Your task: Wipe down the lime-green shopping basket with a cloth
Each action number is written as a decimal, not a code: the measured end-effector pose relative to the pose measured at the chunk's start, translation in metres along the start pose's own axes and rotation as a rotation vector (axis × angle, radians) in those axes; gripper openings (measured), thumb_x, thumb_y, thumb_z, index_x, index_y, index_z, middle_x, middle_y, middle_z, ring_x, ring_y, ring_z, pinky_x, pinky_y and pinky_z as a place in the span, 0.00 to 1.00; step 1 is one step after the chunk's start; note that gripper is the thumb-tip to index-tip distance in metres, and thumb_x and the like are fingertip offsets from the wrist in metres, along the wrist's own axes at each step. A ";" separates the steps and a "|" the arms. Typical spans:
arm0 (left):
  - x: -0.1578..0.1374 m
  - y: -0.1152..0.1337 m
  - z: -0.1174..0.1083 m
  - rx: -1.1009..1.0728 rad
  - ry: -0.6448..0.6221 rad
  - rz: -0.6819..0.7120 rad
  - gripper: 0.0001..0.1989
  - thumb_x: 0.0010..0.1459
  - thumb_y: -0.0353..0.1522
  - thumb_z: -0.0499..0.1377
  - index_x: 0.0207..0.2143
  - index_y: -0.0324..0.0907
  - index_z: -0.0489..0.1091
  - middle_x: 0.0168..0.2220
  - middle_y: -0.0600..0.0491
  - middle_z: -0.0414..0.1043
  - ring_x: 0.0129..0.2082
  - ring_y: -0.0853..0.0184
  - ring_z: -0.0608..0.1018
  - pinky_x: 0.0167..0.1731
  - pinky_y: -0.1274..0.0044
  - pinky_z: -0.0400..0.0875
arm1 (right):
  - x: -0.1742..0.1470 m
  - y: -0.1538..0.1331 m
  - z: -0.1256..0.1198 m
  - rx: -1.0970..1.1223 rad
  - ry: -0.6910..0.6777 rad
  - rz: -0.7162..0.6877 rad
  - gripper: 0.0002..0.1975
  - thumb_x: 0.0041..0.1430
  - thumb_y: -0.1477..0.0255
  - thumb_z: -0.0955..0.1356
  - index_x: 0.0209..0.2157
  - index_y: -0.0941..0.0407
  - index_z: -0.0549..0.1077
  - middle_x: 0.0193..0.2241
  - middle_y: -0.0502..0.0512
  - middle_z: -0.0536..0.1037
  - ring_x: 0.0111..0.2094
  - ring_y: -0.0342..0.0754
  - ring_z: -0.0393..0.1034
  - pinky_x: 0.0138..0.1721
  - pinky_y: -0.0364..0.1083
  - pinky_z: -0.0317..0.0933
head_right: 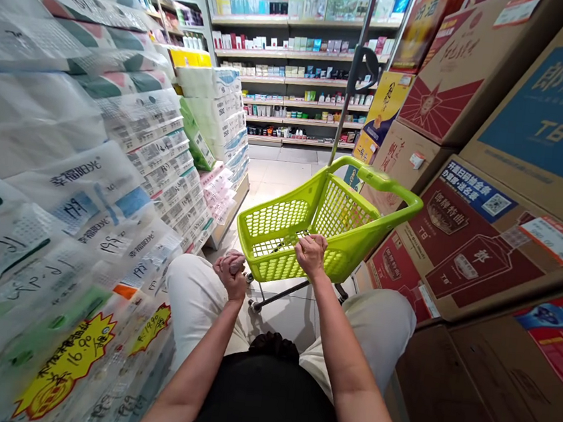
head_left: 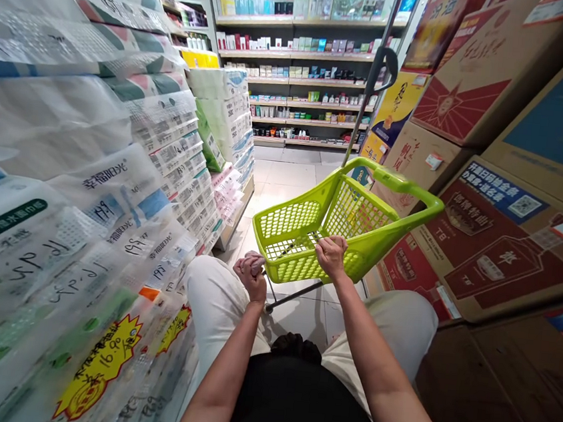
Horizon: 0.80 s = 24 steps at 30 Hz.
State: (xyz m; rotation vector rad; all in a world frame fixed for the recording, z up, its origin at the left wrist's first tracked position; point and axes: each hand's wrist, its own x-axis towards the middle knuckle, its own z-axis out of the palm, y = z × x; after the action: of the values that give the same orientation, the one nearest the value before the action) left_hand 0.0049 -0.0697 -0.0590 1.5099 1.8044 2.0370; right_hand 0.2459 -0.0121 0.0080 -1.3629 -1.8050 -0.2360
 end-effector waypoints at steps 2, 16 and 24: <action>0.000 0.007 -0.003 0.020 -0.119 0.094 0.19 0.51 0.21 0.54 0.42 0.45 0.75 0.49 0.45 0.67 0.56 0.57 0.67 0.60 0.63 0.67 | -0.002 0.005 -0.002 0.001 0.007 -0.006 0.15 0.64 0.73 0.64 0.21 0.53 0.65 0.25 0.51 0.75 0.44 0.52 0.64 0.57 0.54 0.45; 0.009 0.022 -0.009 0.010 -0.471 0.198 0.29 0.48 0.15 0.52 0.47 0.46 0.79 0.53 0.44 0.66 0.59 0.57 0.67 0.63 0.61 0.66 | -0.010 0.044 -0.022 0.097 -0.005 -0.036 0.16 0.62 0.73 0.63 0.19 0.53 0.63 0.22 0.50 0.71 0.45 0.53 0.65 0.56 0.54 0.47; 0.018 0.039 0.008 0.151 -0.370 0.124 0.23 0.53 0.17 0.54 0.43 0.46 0.81 0.50 0.44 0.65 0.55 0.54 0.67 0.59 0.59 0.67 | -0.007 0.053 -0.041 0.068 -0.088 -0.047 0.14 0.63 0.73 0.62 0.22 0.52 0.67 0.26 0.50 0.74 0.45 0.53 0.66 0.60 0.55 0.46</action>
State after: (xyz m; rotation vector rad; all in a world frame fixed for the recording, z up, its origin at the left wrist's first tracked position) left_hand 0.0221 -0.0658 -0.0192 1.9300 1.7829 1.5543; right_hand 0.3127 -0.0207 0.0113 -1.3020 -1.9026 -0.1401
